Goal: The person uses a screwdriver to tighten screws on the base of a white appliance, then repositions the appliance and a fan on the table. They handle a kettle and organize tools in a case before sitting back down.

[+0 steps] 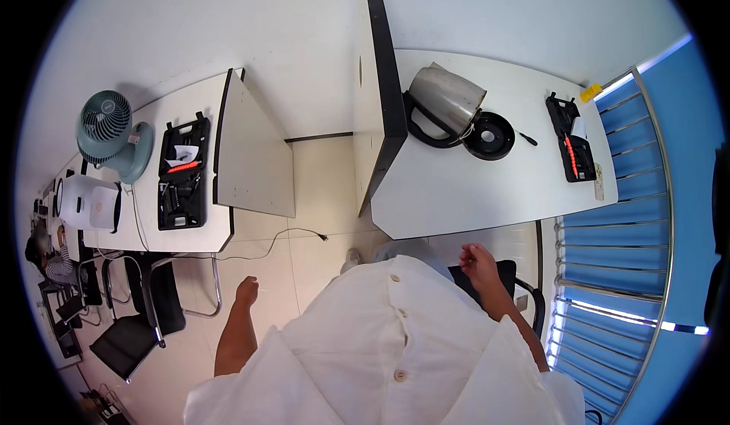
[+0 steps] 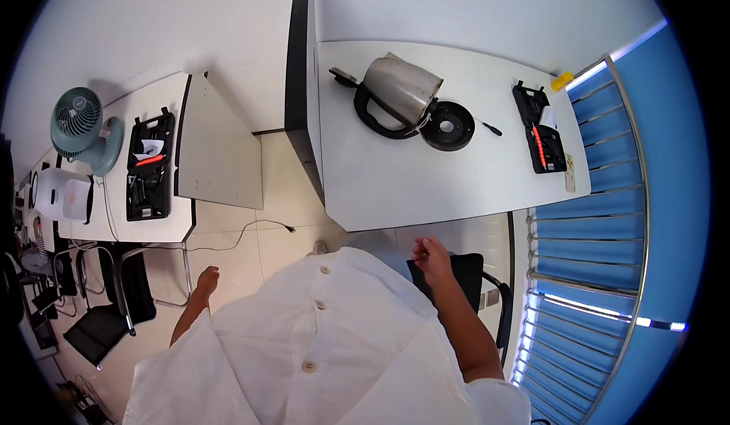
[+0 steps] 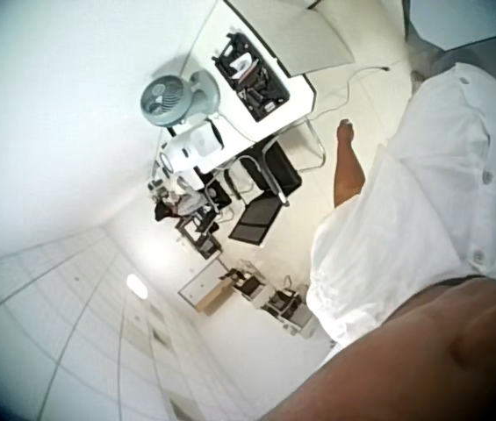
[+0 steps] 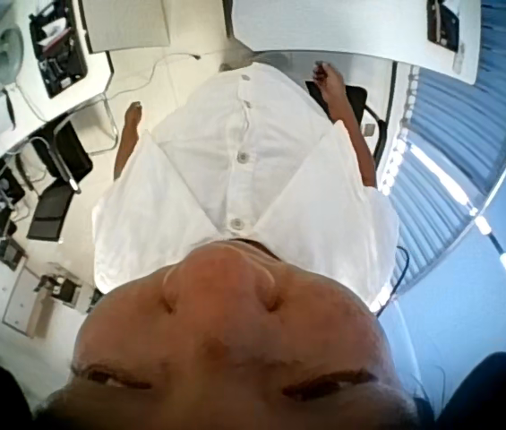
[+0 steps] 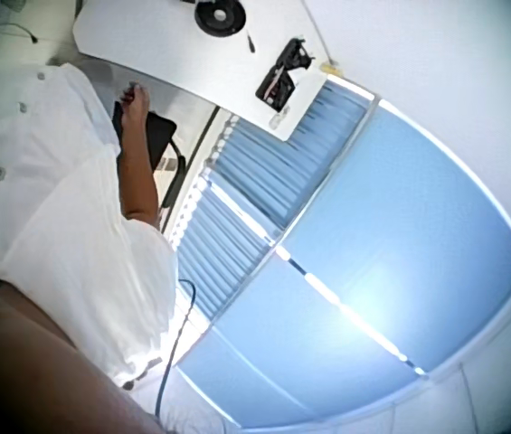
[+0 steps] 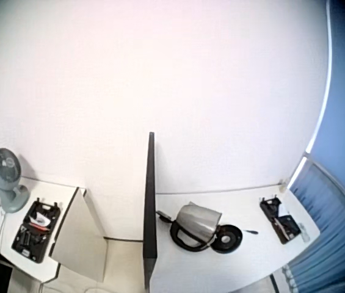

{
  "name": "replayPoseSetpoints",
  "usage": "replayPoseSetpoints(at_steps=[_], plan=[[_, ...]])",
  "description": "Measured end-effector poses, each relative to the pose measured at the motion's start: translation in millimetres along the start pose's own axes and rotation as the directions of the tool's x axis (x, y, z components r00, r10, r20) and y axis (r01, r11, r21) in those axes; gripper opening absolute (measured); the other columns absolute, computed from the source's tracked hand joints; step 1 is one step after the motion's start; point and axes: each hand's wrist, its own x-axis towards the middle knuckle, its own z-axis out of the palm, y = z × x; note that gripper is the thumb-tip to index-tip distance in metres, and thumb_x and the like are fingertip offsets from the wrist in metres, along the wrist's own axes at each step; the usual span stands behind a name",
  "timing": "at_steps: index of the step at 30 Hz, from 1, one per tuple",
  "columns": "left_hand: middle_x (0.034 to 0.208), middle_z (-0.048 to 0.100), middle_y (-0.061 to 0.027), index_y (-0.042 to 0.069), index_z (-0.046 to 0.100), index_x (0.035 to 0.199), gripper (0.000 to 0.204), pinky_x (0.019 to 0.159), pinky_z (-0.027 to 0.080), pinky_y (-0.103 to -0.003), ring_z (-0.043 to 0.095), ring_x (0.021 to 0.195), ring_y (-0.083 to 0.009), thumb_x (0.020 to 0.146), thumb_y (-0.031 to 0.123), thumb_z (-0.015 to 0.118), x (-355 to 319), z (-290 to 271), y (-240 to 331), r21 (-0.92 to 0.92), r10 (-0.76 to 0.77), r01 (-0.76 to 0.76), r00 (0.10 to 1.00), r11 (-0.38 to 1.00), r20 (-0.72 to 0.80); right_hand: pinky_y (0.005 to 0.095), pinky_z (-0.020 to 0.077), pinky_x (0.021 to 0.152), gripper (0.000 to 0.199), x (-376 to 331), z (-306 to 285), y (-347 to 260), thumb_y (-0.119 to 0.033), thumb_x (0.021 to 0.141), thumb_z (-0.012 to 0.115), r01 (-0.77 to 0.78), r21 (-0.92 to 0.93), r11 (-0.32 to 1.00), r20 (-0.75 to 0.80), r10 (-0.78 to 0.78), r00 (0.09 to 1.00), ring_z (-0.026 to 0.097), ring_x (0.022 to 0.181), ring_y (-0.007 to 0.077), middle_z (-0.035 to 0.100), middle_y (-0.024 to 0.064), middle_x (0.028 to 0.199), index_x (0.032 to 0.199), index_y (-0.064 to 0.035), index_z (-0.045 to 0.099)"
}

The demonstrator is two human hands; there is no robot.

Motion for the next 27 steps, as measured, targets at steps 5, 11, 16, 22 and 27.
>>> replayPoseSetpoints(at_steps=[5,11,16,22,27], plan=[[0.104,0.064,-0.0174,0.006,0.059,0.108,0.031,0.086,0.046,-0.037,0.06,0.1,-0.0309,0.084,0.025,0.054,18,29,43,-0.052,0.048,-0.046,0.998,0.998,0.044,0.0267,0.0445,0.057,0.02,-1,-36,-13,-0.022,0.093,0.045,0.008,0.034,0.999,-0.065,-0.005,0.998,0.054,0.065,0.0152,0.056,0.0051,0.076,0.098,-0.0056,0.056],[0.108,0.062,-0.0169,0.005,0.057,0.112,0.034,0.087,0.046,-0.038,0.059,0.101,-0.0304,0.085,0.026,0.055,16,59,173,-0.143,0.16,-0.144,0.981,0.979,0.108,0.0278,0.0456,0.057,0.02,50,-77,-55,-0.021,0.092,0.044,0.009,0.029,1.0,-0.055,-0.007,0.998,0.055,0.064,0.0171,0.057,0.0063,0.076,0.099,-0.0049,0.054],[0.11,0.062,-0.0161,0.005,0.057,0.114,0.036,0.089,0.045,-0.038,0.057,0.105,-0.0308,0.085,0.026,0.054,-3,81,260,-0.074,0.072,-0.067,0.995,0.995,0.071,0.0313,0.0495,0.057,0.018,119,-130,-111,-0.019,0.093,0.043,0.015,0.012,1.0,0.002,-0.015,1.0,0.058,0.063,0.0191,0.059,0.0082,0.076,0.097,-0.0046,0.054],[0.106,0.064,-0.0136,0.009,0.057,0.115,0.041,0.087,0.047,-0.04,0.059,0.103,-0.0302,0.083,0.035,0.058,-55,163,355,0.008,-0.232,0.236,0.951,0.972,0.206,0.0301,0.0495,0.057,0.015,189,-210,-195,-0.015,0.091,0.044,0.018,-0.275,0.961,0.012,-0.016,1.0,0.057,0.063,0.0173,0.058,0.0065,0.075,0.093,-0.0049,0.054],[0.106,0.064,-0.0139,0.009,0.058,0.115,0.043,0.087,0.047,-0.04,0.059,0.102,-0.0312,0.084,0.038,0.055,-118,227,403,-0.107,-0.156,0.191,0.949,0.976,0.274,0.0266,0.0421,0.045,0.014,230,-234,-234,-0.015,0.089,0.045,0.006,-0.54,0.842,0.071,0.039,0.997,0.049,0.052,0.0129,0.052,0.0025,0.065,0.087,-0.0055,0.055]])
